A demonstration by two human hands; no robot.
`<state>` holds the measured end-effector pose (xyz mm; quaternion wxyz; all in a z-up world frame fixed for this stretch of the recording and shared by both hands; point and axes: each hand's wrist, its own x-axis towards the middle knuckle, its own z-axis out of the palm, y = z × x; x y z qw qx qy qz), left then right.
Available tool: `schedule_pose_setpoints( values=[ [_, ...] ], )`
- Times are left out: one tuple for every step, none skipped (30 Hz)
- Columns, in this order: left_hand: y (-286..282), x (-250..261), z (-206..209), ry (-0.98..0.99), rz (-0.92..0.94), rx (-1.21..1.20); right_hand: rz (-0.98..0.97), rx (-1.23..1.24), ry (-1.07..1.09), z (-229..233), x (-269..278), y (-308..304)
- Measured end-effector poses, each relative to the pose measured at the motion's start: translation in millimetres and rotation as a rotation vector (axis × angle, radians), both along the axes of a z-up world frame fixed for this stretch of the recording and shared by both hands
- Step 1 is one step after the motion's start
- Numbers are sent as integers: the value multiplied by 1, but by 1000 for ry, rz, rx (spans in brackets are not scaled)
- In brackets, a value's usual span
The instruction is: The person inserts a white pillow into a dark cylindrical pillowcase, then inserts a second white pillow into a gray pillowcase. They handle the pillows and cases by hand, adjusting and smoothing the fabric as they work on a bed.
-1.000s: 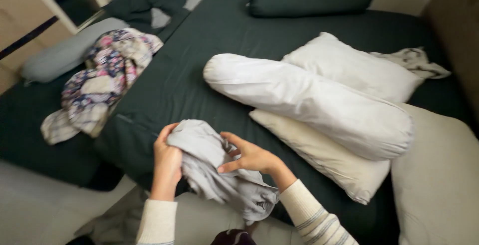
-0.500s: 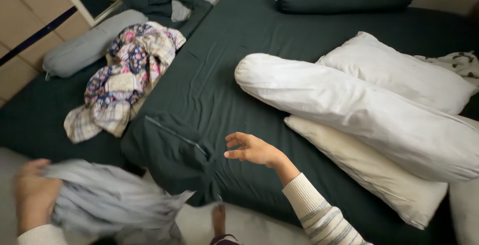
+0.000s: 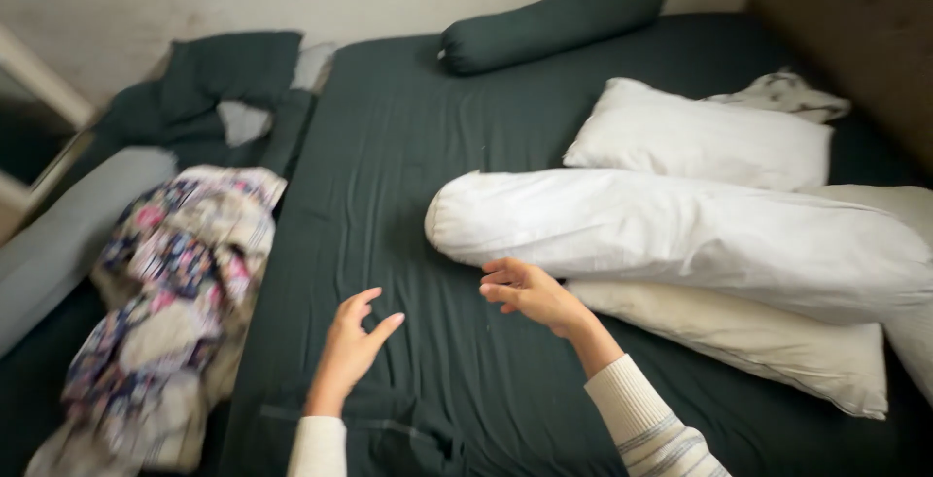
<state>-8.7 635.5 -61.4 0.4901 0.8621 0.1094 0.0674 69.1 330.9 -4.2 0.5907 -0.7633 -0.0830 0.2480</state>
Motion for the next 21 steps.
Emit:
schedule_pose_setpoints(
  values=[
    [-10,15,9,-3,-33,-61,-60,15,-16,1,9,-6],
    [-20,30,18,-5,-64,-112,-107,50,-36,4,18,-12],
    [-28,43,26,-7,-95,-164,-154,84,-57,7,27,-20],
    [-35,57,34,-9,-121,-214,-194,120,-79,11,37,-27],
    [-42,72,41,-31,-154,-250,-238,125,-97,16,46,-37],
    [-48,86,48,-52,-179,-283,-274,132,-114,22,57,-45],
    [-54,100,55,-73,-205,-317,-309,140,-131,29,67,-54],
    [-59,115,62,-101,-226,-313,-319,156,-160,37,76,-62],
    [-65,130,69,-128,-247,-309,-328,173,-190,46,85,-72],
    [-71,144,77,-154,-268,-304,-339,190,-218,53,93,-79],
    [-78,157,84,-156,-285,-290,-372,169,-228,59,99,-86],
    [-85,169,92,-160,-299,-277,-404,147,-240,66,106,-93],
    [-91,181,99,-164,-313,-263,-435,126,-252,72,113,-99],
    [-96,192,106,-155,-323,-257,-451,115,-261,75,121,-103],
    [-101,203,113,-146,-333,-251,-466,105,-269,78,129,-108],
    [-105,214,118,-136,-342,-244,-481,94,-277,81,139,-113],
    [-108,225,123,-149,-346,-237,-479,118,-282,82,150,-118],
    [-110,235,126,-160,-350,-229,-477,141,-286,82,160,-121],
    [-112,247,130,-171,-354,-221,-475,164,-289,81,171,-122],
    [-114,260,133,-173,-352,-226,-470,174,-284,82,183,-123],
    [-115,272,135,-174,-349,-232,-465,184,-280,82,194,-123]
  ],
)
